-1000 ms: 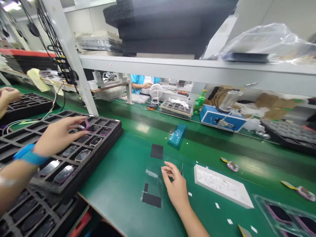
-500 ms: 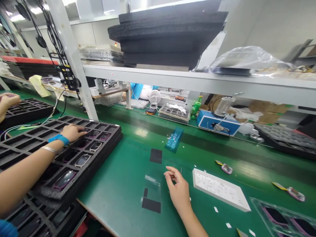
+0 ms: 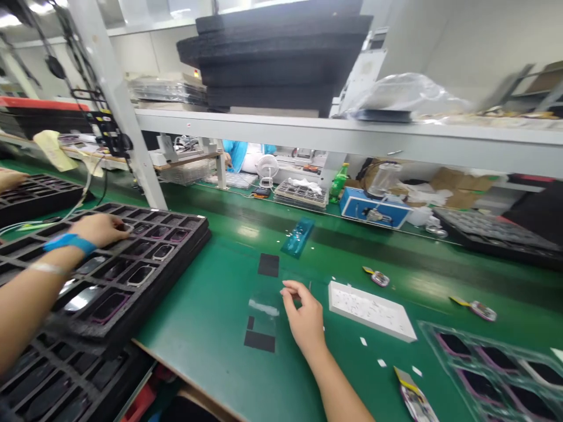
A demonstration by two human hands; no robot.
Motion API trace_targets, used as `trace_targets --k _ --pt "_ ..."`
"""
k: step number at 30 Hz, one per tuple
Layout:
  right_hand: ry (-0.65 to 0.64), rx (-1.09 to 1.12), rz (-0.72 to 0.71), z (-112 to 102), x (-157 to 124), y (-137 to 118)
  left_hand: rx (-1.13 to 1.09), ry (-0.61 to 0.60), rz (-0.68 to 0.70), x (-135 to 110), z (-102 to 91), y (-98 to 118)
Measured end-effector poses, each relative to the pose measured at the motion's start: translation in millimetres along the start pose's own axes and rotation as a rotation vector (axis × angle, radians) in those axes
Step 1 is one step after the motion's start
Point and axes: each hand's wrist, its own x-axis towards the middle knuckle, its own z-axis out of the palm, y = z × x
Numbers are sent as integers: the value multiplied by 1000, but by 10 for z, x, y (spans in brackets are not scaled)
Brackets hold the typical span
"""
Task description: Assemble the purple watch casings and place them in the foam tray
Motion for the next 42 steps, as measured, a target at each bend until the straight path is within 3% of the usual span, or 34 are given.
trace_targets --k 2,3,5,8,12,14,16,21,26,28,33,39,42 --pt "15 91 -2 16 -26 -50 -88 -21 9 -315 95 308" --pt "15 138 -16 29 -48 -88 -272 -91 28 -513 199 461" --pt "6 211 -89 55 -104 -187 -656 -323 53 -932 512 712" --pt "3 254 -248 69 -171 -346 -923 -732 -27 -1409 1151 897" --pt "90 257 -340 33 -146 -385 -1031 -1015 -93 -1563 1989 931" --pt "144 240 -305 4 -99 -321 -1037 -1078 -104 -1543 2262 918" --pt "163 215 -262 -11 -57 -247 -1036 -1097 -116 -1529 2405 879" --pt "123 96 -272 28 -35 -168 -997 -1047 -145 -1559 2466 746" --pt "189 -79 -393 55 -26 -136 -889 -954 -50 -1602 2520 714" --pt "196 -88 -402 40 -1 -116 -883 -977 -53 -1614 2524 726" --pt "196 -40 -385 -21 31 -149 -1006 -1119 -211 -1566 2458 751" --pt "232 -140 -646 -64 -106 -325 -1115 -1185 -239 -1455 2318 730" --pt "142 -236 -846 -125 -192 -414 -1158 -1193 -215 -1453 2236 736"
